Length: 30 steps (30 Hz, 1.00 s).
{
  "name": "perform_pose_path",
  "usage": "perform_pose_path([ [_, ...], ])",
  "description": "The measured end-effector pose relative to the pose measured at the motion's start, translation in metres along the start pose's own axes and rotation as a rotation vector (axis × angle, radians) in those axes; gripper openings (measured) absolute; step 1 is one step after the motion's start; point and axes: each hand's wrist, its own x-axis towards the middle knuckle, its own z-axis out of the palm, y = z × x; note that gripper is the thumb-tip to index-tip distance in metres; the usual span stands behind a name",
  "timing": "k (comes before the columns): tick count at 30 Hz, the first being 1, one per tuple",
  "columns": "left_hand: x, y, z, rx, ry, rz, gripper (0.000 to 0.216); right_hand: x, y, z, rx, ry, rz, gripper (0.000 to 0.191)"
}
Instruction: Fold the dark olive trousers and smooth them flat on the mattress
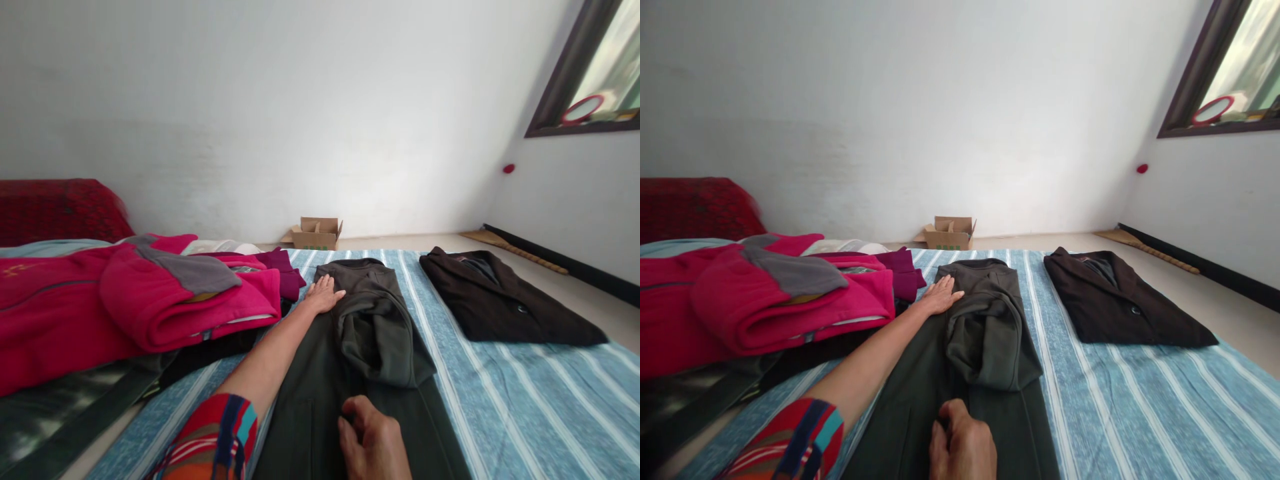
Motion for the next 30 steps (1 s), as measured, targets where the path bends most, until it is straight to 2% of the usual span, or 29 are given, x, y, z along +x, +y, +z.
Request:
perform_pose_path([
  [7,-0.002,0.012,0.002,0.008,0.034,0.008,0.067,-0.003,-0.018,0.002,-0.060,0.141,0.037,0.015],
  [19,-0.005,0.023,0.007,-0.023,0.051,-0.003,0.065,-0.003,-0.019,-0.001,-0.063,0.109,0.011,0.015],
  [30,-0.004,0.024,0.009,-0.037,0.064,-0.017,0.064,-0.004,-0.021,-0.002,-0.062,0.085,0.043,0.017],
])
